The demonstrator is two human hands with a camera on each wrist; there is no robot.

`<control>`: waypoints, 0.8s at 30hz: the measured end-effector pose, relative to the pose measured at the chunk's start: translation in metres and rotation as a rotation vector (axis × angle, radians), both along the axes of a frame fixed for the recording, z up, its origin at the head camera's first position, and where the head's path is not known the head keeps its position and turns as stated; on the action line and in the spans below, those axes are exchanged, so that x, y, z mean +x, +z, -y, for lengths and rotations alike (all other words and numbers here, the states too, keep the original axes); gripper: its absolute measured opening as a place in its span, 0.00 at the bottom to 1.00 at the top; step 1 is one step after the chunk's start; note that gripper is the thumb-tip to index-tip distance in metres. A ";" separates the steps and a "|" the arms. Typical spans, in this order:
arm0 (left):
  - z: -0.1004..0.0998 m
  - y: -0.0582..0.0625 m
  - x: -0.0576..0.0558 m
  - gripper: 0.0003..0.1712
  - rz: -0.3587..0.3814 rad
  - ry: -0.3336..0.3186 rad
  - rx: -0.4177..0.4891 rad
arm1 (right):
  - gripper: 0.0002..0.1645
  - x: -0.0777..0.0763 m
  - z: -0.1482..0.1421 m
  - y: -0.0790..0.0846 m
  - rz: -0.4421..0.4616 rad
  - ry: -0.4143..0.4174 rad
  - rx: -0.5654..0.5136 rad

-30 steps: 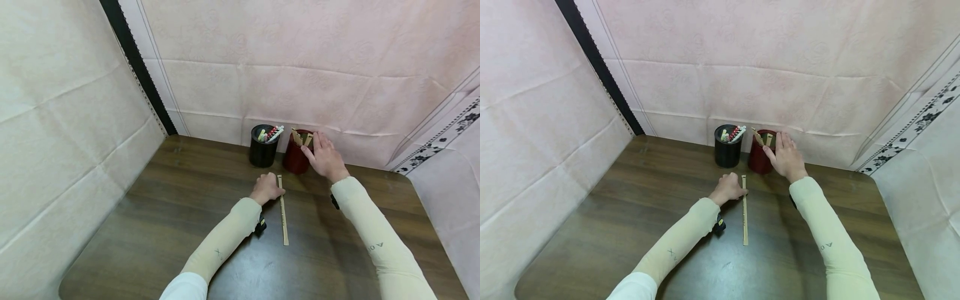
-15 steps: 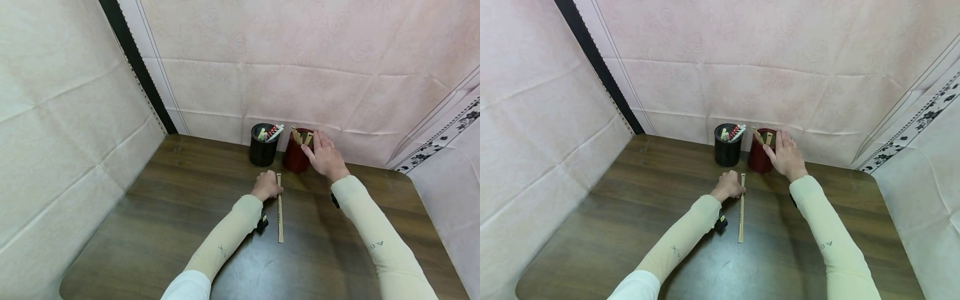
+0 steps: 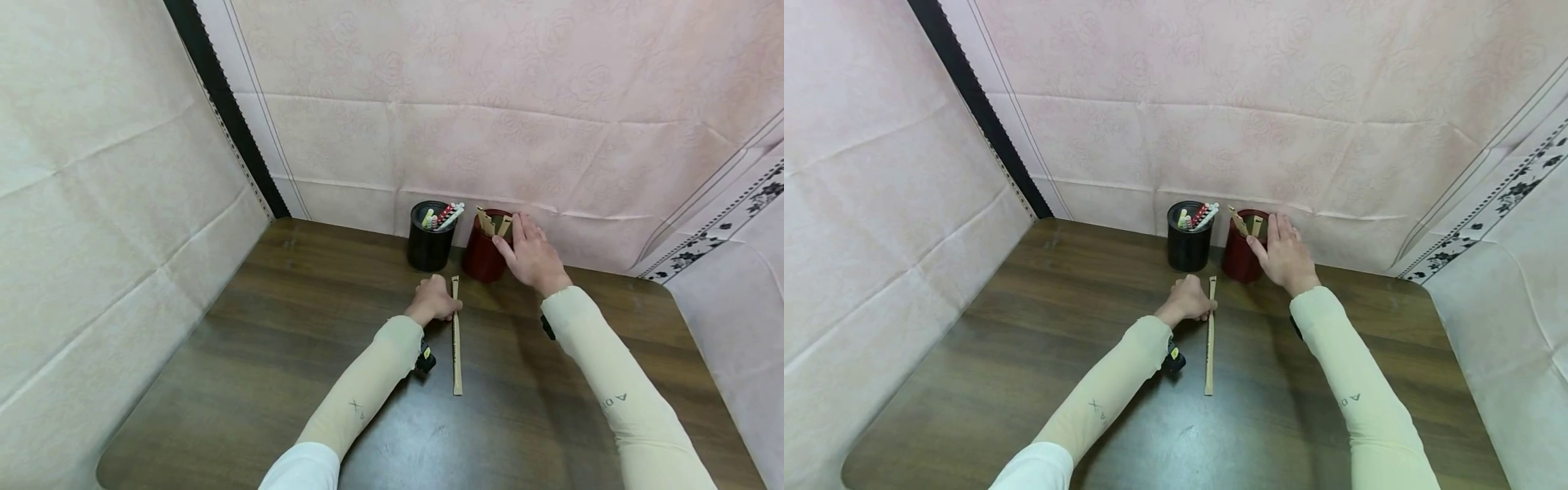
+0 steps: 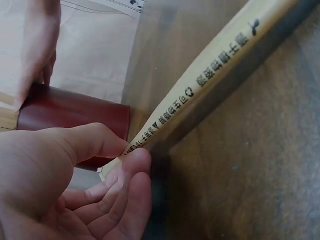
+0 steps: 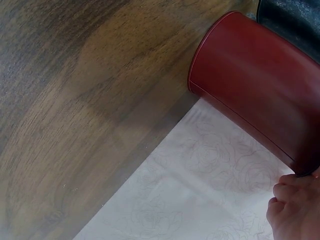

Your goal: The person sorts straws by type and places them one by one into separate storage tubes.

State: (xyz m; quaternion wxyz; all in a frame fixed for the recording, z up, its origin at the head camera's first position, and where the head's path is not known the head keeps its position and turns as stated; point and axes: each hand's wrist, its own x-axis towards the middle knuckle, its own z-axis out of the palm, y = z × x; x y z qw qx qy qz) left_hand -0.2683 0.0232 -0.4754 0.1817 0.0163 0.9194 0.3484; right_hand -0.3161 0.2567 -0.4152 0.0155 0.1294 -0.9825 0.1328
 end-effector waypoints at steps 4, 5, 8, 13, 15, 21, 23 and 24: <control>0.003 0.009 0.005 0.21 -0.049 0.014 0.026 | 0.58 0.000 -0.001 0.000 0.005 -0.004 0.001; 0.004 0.011 0.006 0.20 -0.062 0.020 0.036 | 0.58 0.000 -0.001 0.000 0.007 -0.005 0.001; 0.006 0.022 0.011 0.19 -0.076 0.035 0.047 | 0.58 0.000 0.000 0.000 0.009 -0.003 0.004; 0.011 0.029 0.011 0.19 -0.097 0.043 0.066 | 0.58 0.000 0.000 0.001 0.010 -0.001 0.007; 0.013 0.033 0.011 0.18 -0.113 0.036 0.080 | 0.58 0.000 0.000 0.000 0.009 -0.001 0.007; 0.019 0.049 0.011 0.15 -0.199 0.011 0.092 | 0.58 0.000 0.000 0.001 0.011 -0.003 0.010; 0.020 0.056 0.011 0.15 -0.218 0.008 0.088 | 0.58 0.001 0.000 0.000 0.012 -0.005 0.008; 0.021 0.060 0.011 0.14 -0.223 0.007 0.092 | 0.58 0.001 0.000 0.000 0.011 -0.005 0.007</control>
